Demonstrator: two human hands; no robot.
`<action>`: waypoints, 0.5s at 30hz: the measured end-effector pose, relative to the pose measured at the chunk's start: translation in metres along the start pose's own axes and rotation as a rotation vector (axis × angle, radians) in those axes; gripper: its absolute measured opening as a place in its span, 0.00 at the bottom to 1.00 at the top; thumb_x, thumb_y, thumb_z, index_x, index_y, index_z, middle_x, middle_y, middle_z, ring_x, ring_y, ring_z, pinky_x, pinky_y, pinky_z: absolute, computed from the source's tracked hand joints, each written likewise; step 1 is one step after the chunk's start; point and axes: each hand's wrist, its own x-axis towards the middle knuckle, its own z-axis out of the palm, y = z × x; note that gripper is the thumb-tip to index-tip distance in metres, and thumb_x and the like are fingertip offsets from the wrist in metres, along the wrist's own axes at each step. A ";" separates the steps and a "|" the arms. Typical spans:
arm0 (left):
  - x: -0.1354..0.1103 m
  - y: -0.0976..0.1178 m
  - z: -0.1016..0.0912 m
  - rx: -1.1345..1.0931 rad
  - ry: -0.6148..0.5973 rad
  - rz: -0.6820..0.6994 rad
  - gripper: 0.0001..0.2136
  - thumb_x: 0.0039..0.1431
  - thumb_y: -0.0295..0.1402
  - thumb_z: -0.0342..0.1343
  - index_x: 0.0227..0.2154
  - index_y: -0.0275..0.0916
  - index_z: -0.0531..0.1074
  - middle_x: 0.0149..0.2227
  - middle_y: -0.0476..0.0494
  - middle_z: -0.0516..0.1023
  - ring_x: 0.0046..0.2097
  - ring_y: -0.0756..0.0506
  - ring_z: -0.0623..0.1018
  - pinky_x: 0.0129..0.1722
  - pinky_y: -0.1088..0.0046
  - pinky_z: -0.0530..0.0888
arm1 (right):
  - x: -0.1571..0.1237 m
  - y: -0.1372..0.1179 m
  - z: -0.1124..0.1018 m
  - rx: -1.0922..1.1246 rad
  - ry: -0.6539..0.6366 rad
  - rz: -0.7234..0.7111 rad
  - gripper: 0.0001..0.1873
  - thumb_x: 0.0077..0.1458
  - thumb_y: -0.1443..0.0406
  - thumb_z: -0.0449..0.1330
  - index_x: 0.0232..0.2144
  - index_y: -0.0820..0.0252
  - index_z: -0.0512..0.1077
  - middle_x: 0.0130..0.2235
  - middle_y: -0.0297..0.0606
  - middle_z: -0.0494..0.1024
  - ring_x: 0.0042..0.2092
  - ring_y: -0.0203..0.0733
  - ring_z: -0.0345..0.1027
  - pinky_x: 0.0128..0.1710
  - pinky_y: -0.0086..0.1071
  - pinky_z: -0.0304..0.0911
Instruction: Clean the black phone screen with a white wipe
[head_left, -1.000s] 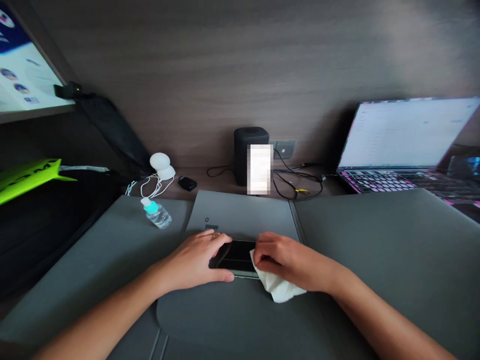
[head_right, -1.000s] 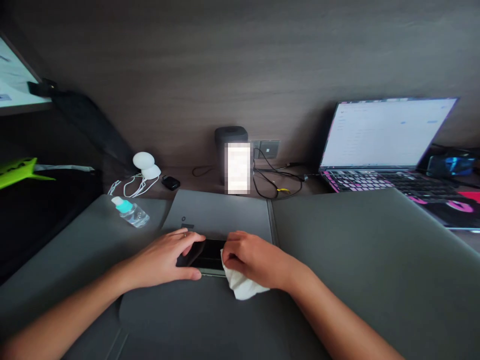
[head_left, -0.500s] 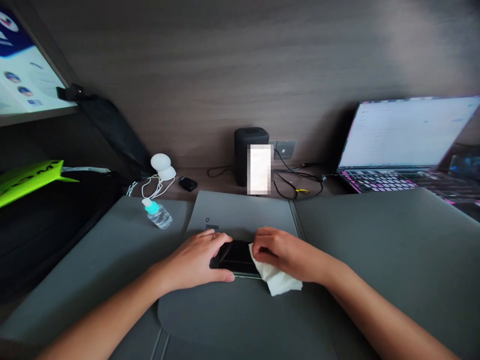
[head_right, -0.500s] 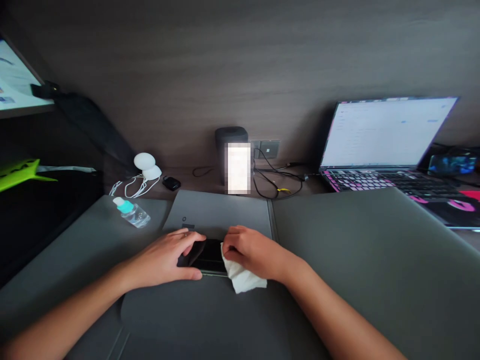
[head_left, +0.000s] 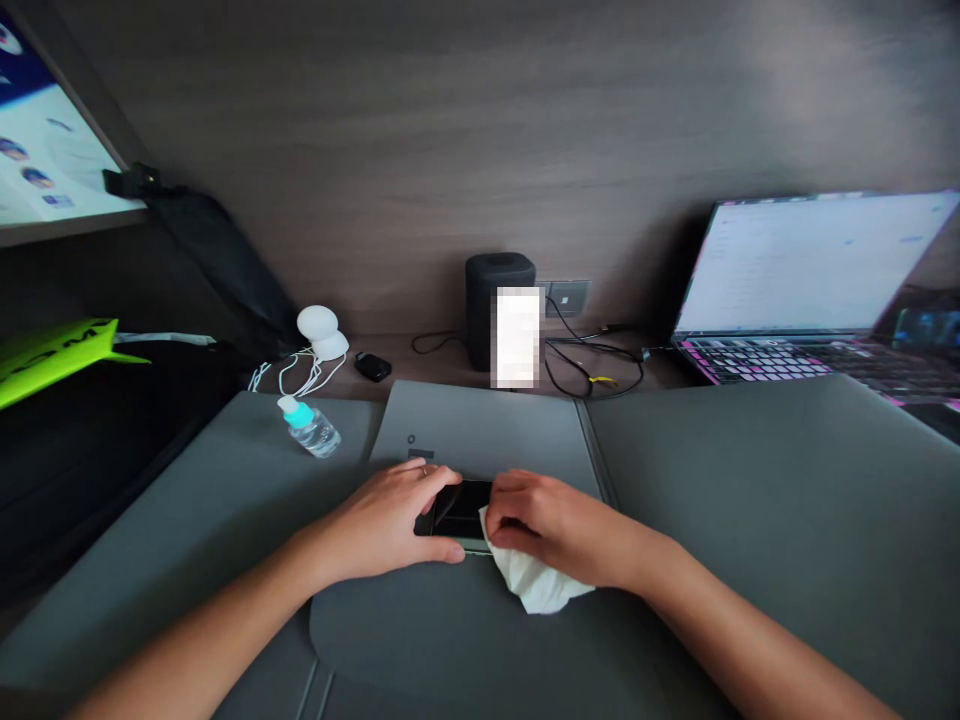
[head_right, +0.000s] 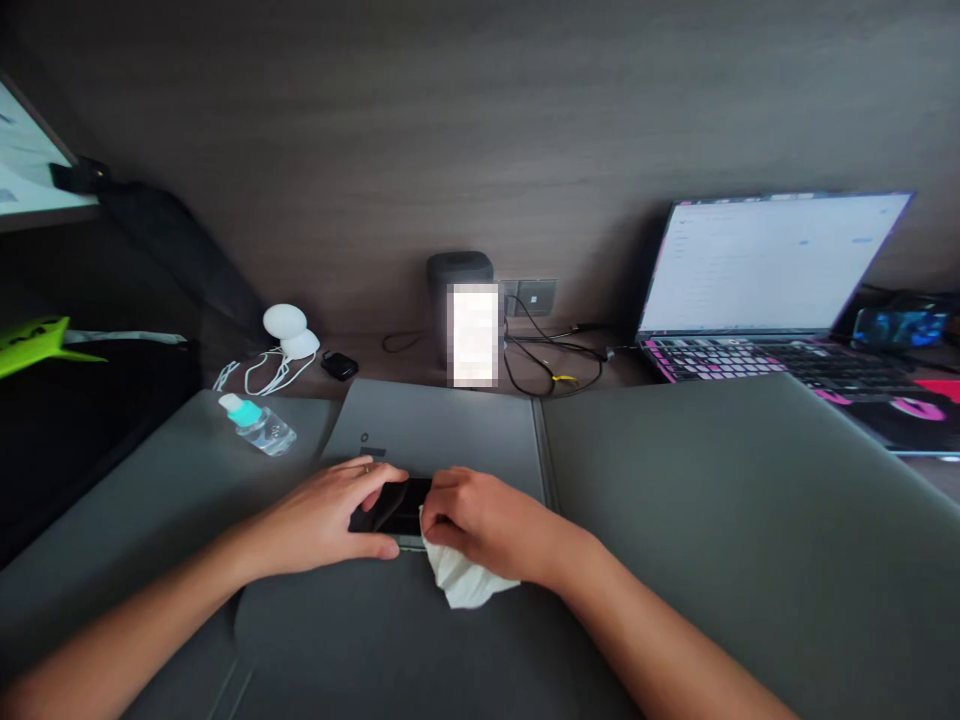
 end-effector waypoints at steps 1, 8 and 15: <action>0.000 0.000 0.000 -0.002 0.001 -0.001 0.27 0.51 0.47 0.64 0.52 0.42 0.68 0.36 0.47 0.71 0.40 0.41 0.73 0.39 0.66 0.68 | 0.000 0.000 0.000 -0.001 0.014 0.019 0.07 0.61 0.73 0.57 0.30 0.62 0.71 0.35 0.36 0.71 0.38 0.37 0.65 0.39 0.29 0.60; 0.001 0.003 -0.001 0.007 -0.002 0.000 0.25 0.50 0.46 0.64 0.50 0.42 0.69 0.35 0.47 0.71 0.40 0.40 0.73 0.38 0.67 0.67 | 0.002 -0.001 -0.001 -0.031 0.001 0.002 0.08 0.62 0.72 0.56 0.30 0.61 0.70 0.35 0.36 0.70 0.39 0.37 0.64 0.39 0.29 0.60; 0.000 0.002 -0.002 0.014 -0.006 0.002 0.26 0.51 0.46 0.64 0.51 0.42 0.69 0.35 0.47 0.71 0.40 0.41 0.72 0.38 0.67 0.67 | 0.003 0.003 -0.001 -0.025 0.010 0.020 0.08 0.63 0.72 0.56 0.31 0.61 0.70 0.35 0.36 0.71 0.40 0.38 0.65 0.40 0.29 0.60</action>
